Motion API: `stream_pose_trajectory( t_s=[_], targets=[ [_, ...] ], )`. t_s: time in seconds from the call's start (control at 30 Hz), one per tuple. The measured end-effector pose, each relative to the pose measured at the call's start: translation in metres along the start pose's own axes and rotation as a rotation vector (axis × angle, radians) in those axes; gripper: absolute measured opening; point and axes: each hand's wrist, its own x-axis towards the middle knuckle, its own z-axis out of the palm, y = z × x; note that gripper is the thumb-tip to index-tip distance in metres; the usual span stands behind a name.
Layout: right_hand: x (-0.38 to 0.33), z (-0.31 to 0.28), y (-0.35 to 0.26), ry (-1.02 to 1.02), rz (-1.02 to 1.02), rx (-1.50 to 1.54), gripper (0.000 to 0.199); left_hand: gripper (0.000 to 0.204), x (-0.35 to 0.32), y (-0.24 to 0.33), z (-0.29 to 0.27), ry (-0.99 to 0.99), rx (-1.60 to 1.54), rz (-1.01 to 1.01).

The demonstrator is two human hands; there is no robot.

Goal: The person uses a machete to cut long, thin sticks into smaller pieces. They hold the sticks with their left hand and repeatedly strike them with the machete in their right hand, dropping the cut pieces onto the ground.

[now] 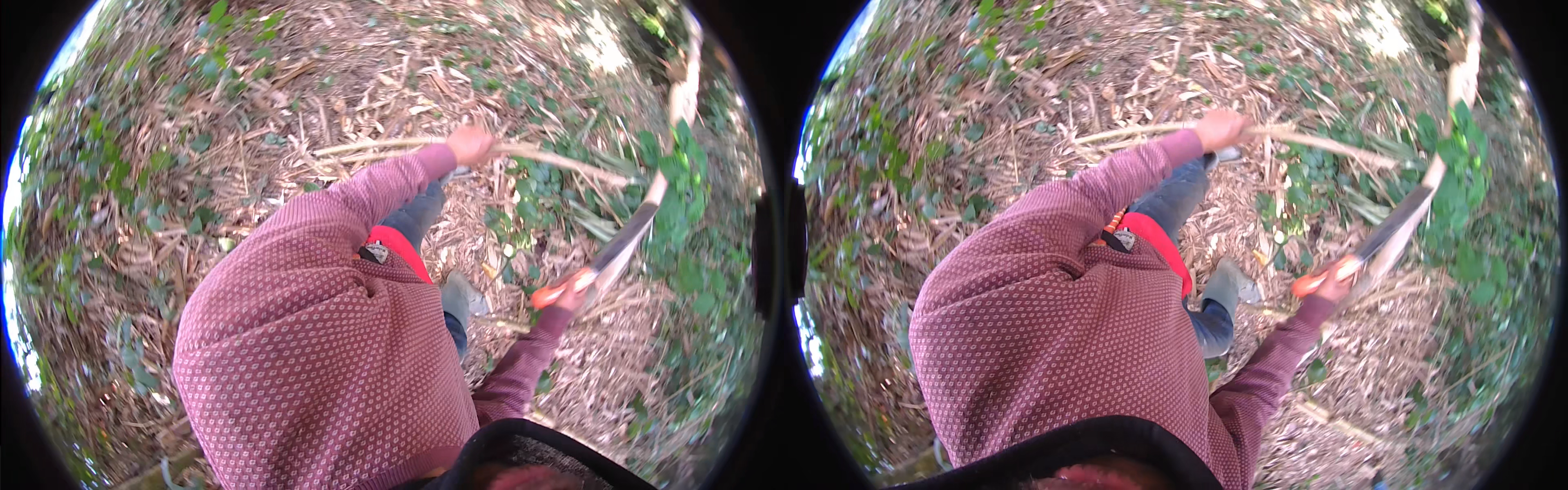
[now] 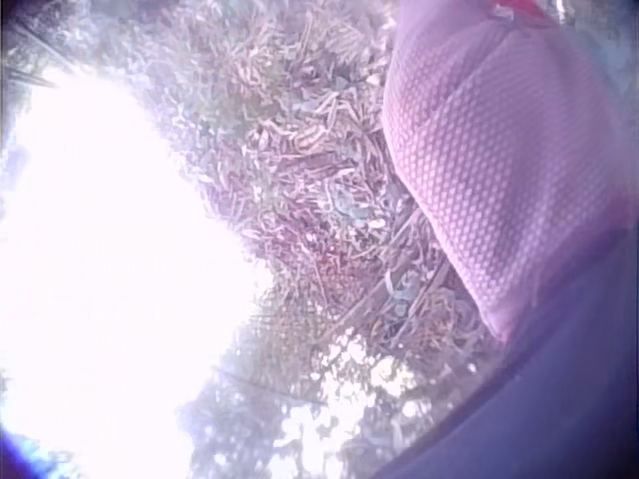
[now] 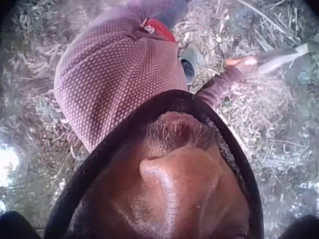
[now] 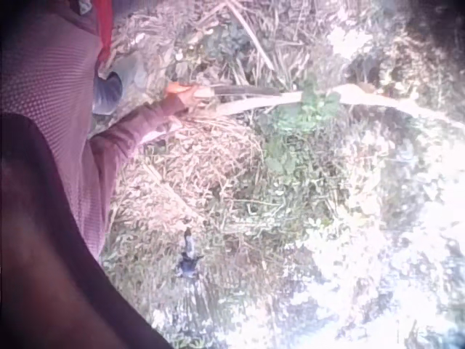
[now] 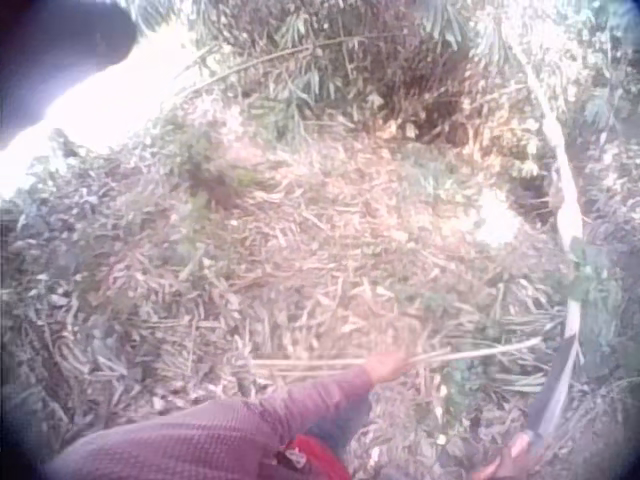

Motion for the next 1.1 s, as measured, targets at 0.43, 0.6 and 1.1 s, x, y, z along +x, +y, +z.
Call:
stream_pose_trajectory(
  t_s=[0.43, 0.6, 1.1],
  targets=[
    [-0.055, 0.078, 0.043, -0.415, 0.568, -0.256, 0.031, 0.056, -0.155, -0.080, -0.008, 0.104, -0.236, -0.494],
    [-0.030, 0.098, 0.028, -0.537, 0.513, -0.374, 0.028, 0.052, -0.194, -0.090, -0.024, 0.243, -0.282, -0.592],
    [-0.012, 0.122, 0.043, -0.440, 0.695, -0.241, 0.033, 0.044, -0.115, -0.047, -0.184, 0.845, -0.724, -0.097]
  ],
)
